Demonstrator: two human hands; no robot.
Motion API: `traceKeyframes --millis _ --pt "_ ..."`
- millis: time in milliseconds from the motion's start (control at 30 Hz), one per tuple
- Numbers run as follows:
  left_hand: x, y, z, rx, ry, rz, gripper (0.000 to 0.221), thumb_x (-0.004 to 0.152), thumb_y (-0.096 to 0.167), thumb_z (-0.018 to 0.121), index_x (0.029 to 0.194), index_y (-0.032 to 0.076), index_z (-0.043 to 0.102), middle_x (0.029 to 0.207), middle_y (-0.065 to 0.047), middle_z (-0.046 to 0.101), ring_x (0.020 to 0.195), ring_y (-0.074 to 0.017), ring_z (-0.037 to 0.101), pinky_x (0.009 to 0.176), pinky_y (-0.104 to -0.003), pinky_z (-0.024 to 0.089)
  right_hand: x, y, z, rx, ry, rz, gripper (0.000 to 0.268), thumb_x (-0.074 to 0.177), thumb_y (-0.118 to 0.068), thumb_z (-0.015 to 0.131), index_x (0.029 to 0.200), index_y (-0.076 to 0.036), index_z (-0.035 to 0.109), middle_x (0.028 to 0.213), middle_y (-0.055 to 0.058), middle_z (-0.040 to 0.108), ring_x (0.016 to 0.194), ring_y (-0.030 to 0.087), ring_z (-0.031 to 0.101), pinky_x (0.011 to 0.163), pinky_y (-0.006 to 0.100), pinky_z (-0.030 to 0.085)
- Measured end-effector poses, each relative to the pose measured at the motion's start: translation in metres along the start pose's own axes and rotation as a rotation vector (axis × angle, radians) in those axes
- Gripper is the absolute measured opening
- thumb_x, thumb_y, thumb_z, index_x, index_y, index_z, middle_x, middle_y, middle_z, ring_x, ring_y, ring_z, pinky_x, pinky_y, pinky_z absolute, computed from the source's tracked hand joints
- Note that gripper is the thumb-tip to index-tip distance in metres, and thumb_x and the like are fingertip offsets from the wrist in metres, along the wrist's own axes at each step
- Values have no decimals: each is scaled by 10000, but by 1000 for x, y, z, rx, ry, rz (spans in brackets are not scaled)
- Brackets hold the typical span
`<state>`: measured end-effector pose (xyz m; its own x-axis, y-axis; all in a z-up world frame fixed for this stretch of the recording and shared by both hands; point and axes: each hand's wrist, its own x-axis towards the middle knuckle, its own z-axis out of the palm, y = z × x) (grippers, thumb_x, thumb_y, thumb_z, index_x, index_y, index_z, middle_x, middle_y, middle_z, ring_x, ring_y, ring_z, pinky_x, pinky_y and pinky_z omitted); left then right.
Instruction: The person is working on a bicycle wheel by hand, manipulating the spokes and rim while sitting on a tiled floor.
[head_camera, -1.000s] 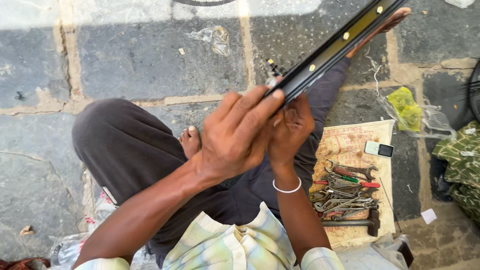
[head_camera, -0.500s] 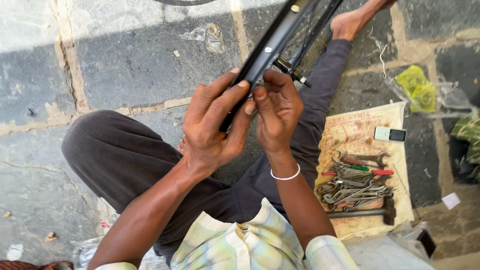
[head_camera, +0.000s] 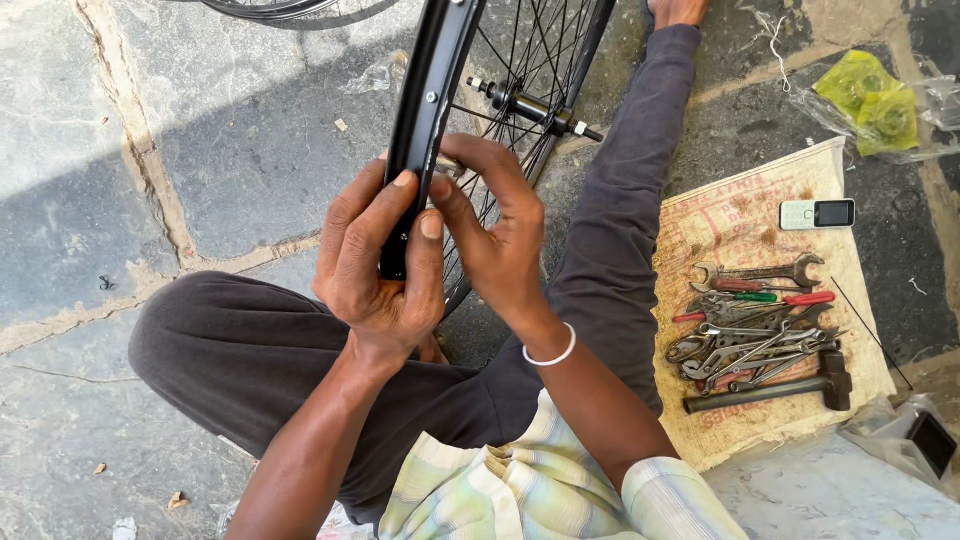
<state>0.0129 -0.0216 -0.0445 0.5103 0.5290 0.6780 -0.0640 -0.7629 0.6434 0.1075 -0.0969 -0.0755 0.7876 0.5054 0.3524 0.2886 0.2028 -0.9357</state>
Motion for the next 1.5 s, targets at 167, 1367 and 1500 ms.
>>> traceKeyframes --millis 167,1367,1500 --pt "3 2 -1 69 16 14 273 988 6 760 1243 -11 665 1292 -211 681 1062 -262 677 882 -330 540 17 11 -26 496 -361 100 385 1061 -186 673 1396 -3 615 1266 80 670 1232 171 606 1113 304 466" --pt "14 -4 -13 -105 9 -157 480 931 320 833 1217 -20 653 1048 -132 623 931 -226 661 801 -346 557 11 25 -4 246 -113 -4 386 1074 -190 672 1381 24 581 1123 87 657 942 123 655 869 275 568" --pt "19 -3 -14 -116 19 -191 439 932 340 837 1155 0 671 1009 -114 621 922 -216 673 810 -341 573 16 16 5 635 -290 162 535 852 -160 772 1314 11 565 1265 112 667 1136 181 683 1030 344 565"
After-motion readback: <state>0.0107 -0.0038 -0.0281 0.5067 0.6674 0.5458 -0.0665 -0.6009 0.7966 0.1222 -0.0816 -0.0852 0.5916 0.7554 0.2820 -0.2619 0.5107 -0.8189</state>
